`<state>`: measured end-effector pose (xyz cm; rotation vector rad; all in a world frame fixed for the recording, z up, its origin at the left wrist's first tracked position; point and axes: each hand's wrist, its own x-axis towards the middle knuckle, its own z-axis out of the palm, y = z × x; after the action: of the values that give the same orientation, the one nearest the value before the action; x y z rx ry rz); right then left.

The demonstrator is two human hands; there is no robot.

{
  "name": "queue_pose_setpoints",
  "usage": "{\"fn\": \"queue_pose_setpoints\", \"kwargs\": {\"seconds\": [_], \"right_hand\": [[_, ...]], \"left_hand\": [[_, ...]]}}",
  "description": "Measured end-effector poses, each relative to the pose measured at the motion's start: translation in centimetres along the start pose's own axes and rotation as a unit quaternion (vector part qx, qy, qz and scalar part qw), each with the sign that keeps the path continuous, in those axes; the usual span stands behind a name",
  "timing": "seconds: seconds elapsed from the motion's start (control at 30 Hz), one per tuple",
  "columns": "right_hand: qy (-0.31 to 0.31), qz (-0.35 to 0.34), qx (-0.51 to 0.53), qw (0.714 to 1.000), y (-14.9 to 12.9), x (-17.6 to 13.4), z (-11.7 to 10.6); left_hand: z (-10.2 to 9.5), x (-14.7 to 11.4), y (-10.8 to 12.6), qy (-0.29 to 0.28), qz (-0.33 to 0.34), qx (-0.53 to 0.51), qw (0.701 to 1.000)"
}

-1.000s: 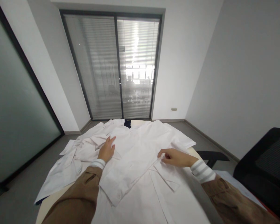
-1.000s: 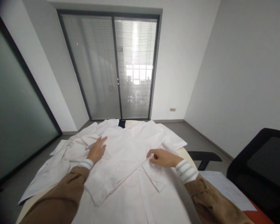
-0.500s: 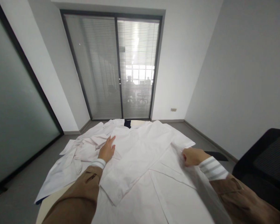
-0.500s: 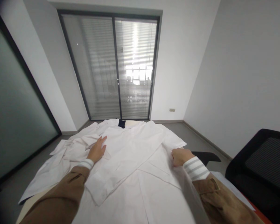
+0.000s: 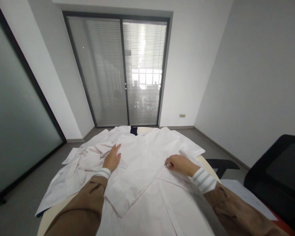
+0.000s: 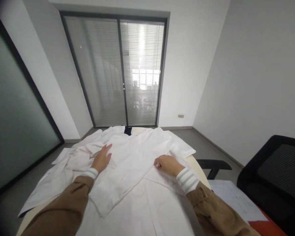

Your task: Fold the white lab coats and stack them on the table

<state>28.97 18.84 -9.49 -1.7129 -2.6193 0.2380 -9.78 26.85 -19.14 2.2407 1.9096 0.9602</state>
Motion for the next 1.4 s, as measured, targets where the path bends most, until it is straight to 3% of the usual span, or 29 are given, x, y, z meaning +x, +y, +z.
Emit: {"fn": "queue_pose_setpoints", "kwargs": {"seconds": [0.33,0.4,0.6,0.67,0.73,0.87,1.0,1.17,1.4], "right_hand": [[0.004,-0.023,-0.085,0.996,-1.0,0.0,0.2],[0.002,0.008,-0.107,0.994,-0.2,-0.5,0.0],[0.013,0.196,-0.147,0.969,5.5,-2.6,-2.0],[0.018,0.224,-0.147,0.963,6.6,-3.1,-2.7],[0.006,0.204,-0.127,0.971,6.7,-3.2,-3.0],[-0.012,0.085,-0.06,0.994,4.2,-2.2,-2.4],[0.059,0.009,-0.051,0.997,0.2,0.2,-1.3],[0.104,-0.094,-0.015,0.99,-4.2,2.9,1.0],[-0.095,-0.091,0.081,0.988,-5.8,2.0,3.7]], "left_hand": [[0.1,0.1,-0.1,0.01,0.004,-0.01,1.0],[0.1,0.1,-0.1,0.009,0.003,-0.01,1.0],[0.0,0.1,-0.2,0.004,-0.002,-0.006,1.0],[0.0,0.0,-0.3,0.0,-0.006,-0.005,1.0],[-0.1,0.0,-0.2,-0.002,-0.009,-0.014,1.0],[-0.5,0.5,0.4,0.016,-0.022,-0.089,0.996],[-1.3,1.7,0.8,0.0,-0.063,-0.198,0.978],[-1.9,3.4,0.5,-0.029,-0.108,-0.225,0.968],[-2.2,5.5,0.4,-0.048,-0.127,-0.241,0.961]]}}
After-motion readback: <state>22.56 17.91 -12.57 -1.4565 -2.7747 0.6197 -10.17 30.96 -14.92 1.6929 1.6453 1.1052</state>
